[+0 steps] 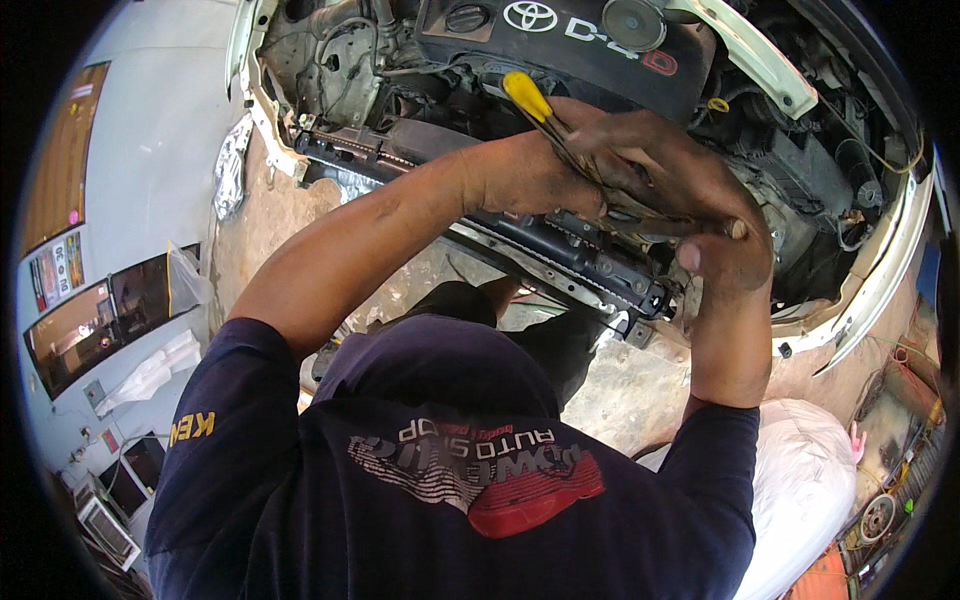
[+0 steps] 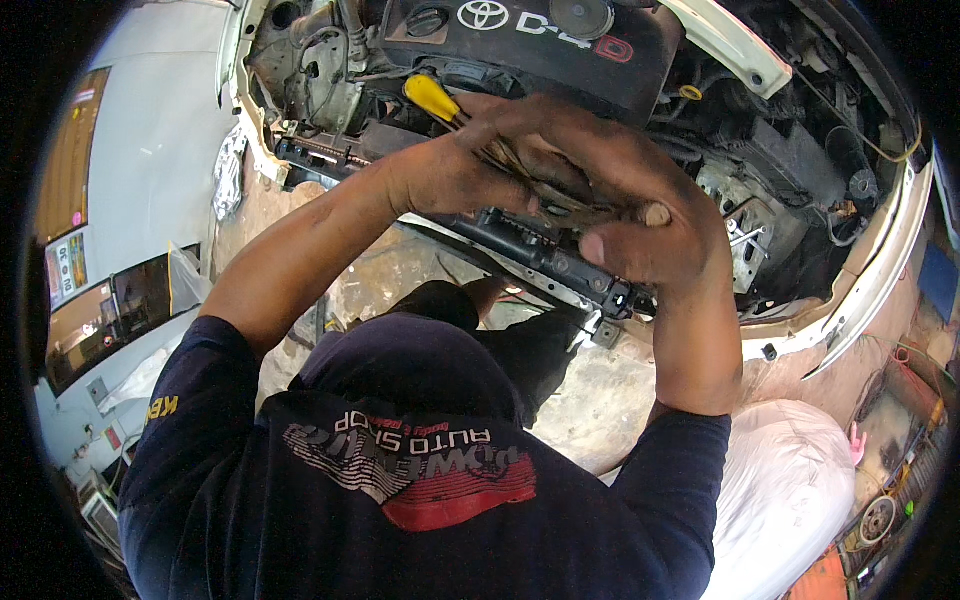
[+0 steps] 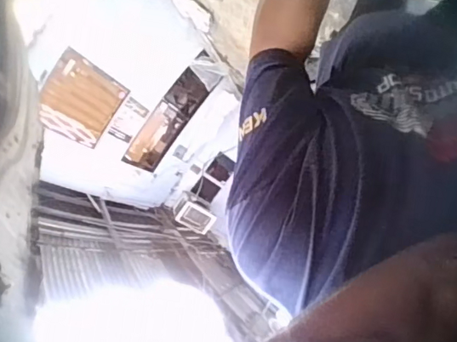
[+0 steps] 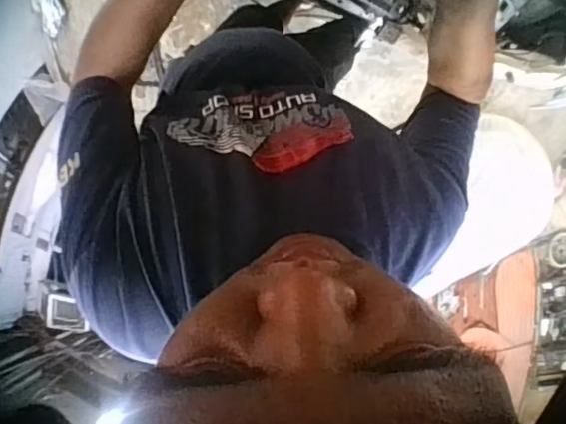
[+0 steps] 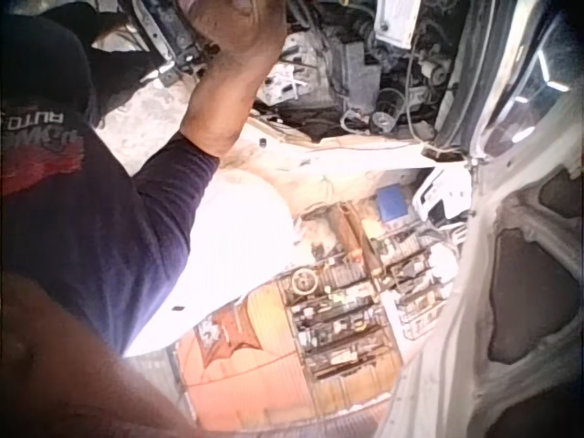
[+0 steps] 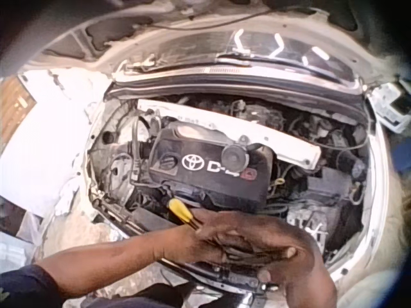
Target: The person uses locking pliers to loosen a hose clamp and then pulls the rubber hose off of the engine fitting by hand.
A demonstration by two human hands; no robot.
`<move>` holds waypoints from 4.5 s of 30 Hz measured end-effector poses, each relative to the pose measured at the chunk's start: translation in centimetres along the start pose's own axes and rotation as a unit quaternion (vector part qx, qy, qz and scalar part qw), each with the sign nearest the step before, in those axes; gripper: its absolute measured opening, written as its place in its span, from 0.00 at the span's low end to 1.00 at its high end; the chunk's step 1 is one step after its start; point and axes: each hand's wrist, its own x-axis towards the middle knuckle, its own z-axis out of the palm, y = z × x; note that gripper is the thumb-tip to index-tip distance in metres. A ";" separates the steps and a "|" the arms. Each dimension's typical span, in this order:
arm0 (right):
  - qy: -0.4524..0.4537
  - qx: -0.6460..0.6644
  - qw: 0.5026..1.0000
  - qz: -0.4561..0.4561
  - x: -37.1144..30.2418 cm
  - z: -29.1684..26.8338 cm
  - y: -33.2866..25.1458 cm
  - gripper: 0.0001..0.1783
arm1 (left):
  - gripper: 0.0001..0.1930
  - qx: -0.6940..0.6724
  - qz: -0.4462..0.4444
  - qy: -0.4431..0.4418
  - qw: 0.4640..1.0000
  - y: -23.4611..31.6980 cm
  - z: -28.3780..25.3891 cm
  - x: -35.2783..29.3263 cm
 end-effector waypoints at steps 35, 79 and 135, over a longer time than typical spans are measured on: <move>0.030 0.018 0.999 -0.026 -1.0 -0.5 -0.5 0.51 | 0.17 0.184 -0.026 -0.061 0.981 0.3 -0.2 1.3; 0.115 0.081 0.990 -0.023 -1.0 0.9 -0.4 0.39 | 0.11 0.149 0.094 -0.050 0.983 -1.2 0.3 2.0; 0.074 0.053 0.995 -0.038 -0.9 1.0 1.2 0.57 | 0.17 0.254 -0.040 -0.086 0.963 0.3 -0.3 1.5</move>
